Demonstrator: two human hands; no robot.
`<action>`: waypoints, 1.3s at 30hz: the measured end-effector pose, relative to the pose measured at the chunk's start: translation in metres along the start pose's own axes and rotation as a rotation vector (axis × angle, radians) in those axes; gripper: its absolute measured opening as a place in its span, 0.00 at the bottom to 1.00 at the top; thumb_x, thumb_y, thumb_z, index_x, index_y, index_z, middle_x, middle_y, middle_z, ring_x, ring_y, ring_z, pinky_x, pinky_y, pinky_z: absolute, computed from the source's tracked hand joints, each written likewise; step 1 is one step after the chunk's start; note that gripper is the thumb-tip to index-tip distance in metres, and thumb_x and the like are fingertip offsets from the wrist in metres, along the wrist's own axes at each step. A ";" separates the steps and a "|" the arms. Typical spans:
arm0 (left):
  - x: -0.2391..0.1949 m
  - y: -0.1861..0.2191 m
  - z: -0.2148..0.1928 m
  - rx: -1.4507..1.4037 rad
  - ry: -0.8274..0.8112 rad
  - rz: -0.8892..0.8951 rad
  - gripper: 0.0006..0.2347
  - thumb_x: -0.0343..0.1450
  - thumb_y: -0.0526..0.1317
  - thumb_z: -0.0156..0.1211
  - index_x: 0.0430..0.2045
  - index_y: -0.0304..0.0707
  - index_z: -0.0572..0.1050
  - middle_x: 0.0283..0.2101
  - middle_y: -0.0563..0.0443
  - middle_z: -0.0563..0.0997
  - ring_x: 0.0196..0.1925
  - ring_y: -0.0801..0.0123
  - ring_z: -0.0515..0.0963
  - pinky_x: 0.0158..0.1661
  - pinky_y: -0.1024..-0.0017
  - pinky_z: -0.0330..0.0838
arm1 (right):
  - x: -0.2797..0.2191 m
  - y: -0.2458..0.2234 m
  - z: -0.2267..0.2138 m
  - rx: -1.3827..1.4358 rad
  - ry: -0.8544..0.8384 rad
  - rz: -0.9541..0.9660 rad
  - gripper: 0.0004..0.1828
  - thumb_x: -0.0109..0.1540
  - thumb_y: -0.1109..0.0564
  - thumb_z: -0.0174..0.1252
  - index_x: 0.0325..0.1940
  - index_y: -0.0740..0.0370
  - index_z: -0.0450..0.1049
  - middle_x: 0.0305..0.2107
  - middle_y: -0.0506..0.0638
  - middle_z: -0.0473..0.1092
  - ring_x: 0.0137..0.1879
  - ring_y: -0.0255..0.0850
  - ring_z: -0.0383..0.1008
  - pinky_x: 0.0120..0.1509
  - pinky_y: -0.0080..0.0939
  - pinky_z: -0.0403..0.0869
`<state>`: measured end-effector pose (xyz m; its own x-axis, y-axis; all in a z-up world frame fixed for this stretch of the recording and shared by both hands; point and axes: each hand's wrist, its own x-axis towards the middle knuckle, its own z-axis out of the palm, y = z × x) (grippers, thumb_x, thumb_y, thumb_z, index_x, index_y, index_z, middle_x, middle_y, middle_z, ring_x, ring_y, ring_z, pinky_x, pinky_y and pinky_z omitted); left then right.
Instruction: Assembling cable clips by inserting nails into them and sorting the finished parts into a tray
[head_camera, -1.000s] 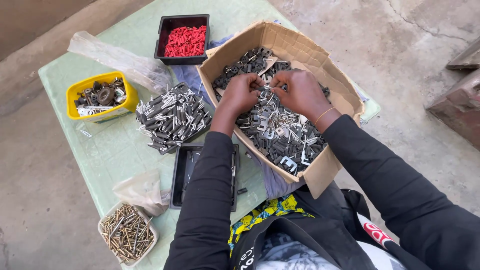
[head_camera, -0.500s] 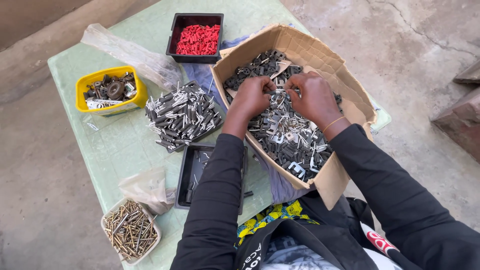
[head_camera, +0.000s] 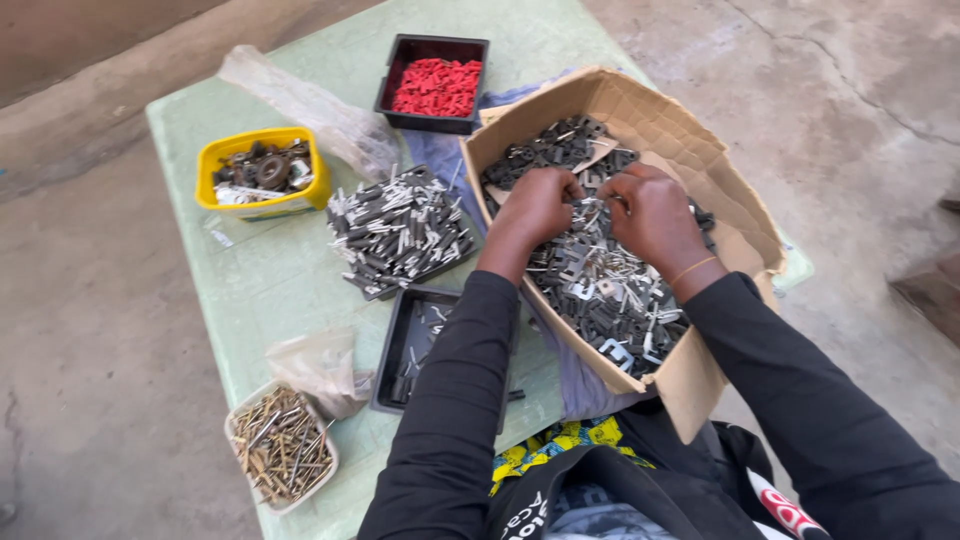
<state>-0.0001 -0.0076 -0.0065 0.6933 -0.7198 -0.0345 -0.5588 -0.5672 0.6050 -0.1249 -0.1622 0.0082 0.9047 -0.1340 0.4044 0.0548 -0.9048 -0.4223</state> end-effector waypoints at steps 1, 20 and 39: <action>-0.001 -0.005 0.000 0.006 0.007 -0.012 0.06 0.63 0.37 0.66 0.31 0.49 0.84 0.33 0.49 0.87 0.45 0.48 0.85 0.49 0.54 0.78 | 0.002 -0.006 -0.001 0.011 -0.002 -0.010 0.05 0.57 0.61 0.64 0.36 0.53 0.80 0.30 0.53 0.74 0.39 0.56 0.77 0.45 0.52 0.76; -0.009 -0.001 -0.005 -0.062 0.004 0.093 0.06 0.62 0.36 0.69 0.31 0.44 0.84 0.29 0.44 0.85 0.42 0.42 0.84 0.46 0.48 0.78 | -0.002 0.022 0.017 0.825 -0.086 0.356 0.16 0.62 0.67 0.63 0.53 0.66 0.70 0.26 0.54 0.75 0.29 0.31 0.74 0.33 0.28 0.74; -0.011 0.002 -0.008 -0.104 0.005 0.084 0.08 0.62 0.39 0.71 0.32 0.50 0.85 0.30 0.53 0.87 0.43 0.51 0.86 0.46 0.54 0.78 | 0.001 0.006 0.003 0.610 -0.017 0.272 0.09 0.66 0.60 0.63 0.48 0.58 0.72 0.20 0.51 0.75 0.22 0.32 0.70 0.29 0.27 0.66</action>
<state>-0.0047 0.0023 0.0018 0.6485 -0.7608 0.0231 -0.5649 -0.4607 0.6846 -0.1219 -0.1668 0.0035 0.9264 -0.3142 0.2075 0.0481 -0.4478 -0.8928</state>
